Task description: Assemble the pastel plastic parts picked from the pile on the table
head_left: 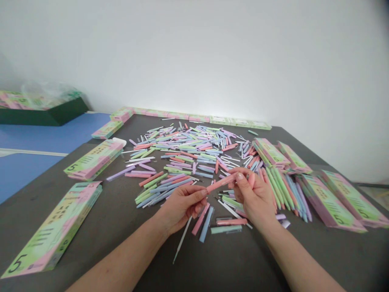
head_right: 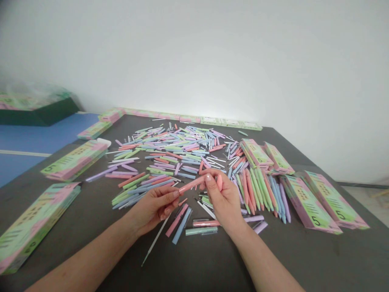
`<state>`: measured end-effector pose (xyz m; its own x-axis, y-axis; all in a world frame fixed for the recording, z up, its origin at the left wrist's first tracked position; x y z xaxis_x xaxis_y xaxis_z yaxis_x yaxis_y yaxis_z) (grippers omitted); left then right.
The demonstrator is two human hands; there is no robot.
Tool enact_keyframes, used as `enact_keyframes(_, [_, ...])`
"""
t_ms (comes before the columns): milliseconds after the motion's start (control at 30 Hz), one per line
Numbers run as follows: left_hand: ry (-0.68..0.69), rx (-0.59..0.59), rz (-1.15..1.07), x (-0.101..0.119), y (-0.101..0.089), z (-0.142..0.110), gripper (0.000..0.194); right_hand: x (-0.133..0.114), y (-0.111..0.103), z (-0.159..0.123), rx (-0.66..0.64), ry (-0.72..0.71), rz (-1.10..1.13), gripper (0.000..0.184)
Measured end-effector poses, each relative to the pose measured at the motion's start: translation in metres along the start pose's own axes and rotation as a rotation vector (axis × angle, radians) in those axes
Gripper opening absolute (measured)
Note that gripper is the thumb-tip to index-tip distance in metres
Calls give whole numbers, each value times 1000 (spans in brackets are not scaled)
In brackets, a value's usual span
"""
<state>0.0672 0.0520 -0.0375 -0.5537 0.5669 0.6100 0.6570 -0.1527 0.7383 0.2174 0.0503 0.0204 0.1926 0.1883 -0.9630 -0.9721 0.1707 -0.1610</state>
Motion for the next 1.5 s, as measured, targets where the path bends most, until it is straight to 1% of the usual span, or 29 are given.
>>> enact_keyframes(100, [8, 4, 1, 2, -1, 0, 17, 1, -4, 3, 32, 20, 122, 20])
enact_keyframes(233, [20, 1, 8, 5, -4, 1, 18, 1, -17, 9, 162, 58, 289, 17])
enact_keyframes(300, [35, 4, 13, 7, -4, 1, 18, 3, -15, 11, 160, 97, 334, 18])
enact_keyframes(333, [39, 6, 17, 7, -4, 1, 18, 5, -11, 12, 124, 127, 347, 19])
enact_keyframes(467, [38, 11, 36, 7, -3, 0, 19, 16, 18, 7, -96, 244, 327, 17])
enact_keyframes(567, [42, 24, 56, 6, -3, 0, 20, 20, 34, -2, -217, 278, 263, 16])
enact_keyframes(633, [49, 28, 77, 6, -3, 0, 20, 20, 43, -7, -295, 286, 208, 21])
enact_keyframes(700, [57, 25, 97, 6, -3, 0, 19, 19, 49, -12, -359, 278, 150, 28])
enact_keyframes(767, [59, 25, 110, 5, -3, 1, 18, 19, 52, -15, -392, 255, 80, 29])
enact_keyframes(833, [57, 28, 130, 4, -3, 1, 18, 20, 51, -15, -393, 209, -7, 27])
enact_keyframes(967, [66, -35, 98, 5, 5, 0, 16, 21, 47, -12, -362, 122, -121, 21])
enact_keyframes(1067, [66, -61, 26, 5, 9, -2, 13, 20, 44, -10, -345, 96, -148, 20])
enact_keyframes(1133, [70, -84, 30, 5, 11, -2, 14, 18, 44, -10, -349, 80, -152, 20])
enact_keyframes(1233, [108, -82, 62, 7, 11, -3, 15, 15, 44, -11, -357, 61, -150, 21])
enact_keyframes(1367, [158, -93, 160, 11, 14, -4, 15, 10, 50, -12, -396, 38, -95, 21])
enact_keyframes(1500, [255, -98, 440, 19, 22, -10, 17, 6, 54, -13, -405, 15, -87, 18])
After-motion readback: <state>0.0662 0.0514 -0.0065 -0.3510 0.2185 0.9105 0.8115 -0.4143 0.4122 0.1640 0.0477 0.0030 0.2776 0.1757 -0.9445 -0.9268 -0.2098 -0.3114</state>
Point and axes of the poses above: each hand's wrist, its own z-axis towards the middle knuckle, its own y-axis out of the palm, x = y × z, the point moved 9 cm from there along z, towards the middle knuckle, and after that the axes turned 13 degrees about -z, right-handed, at the moved point
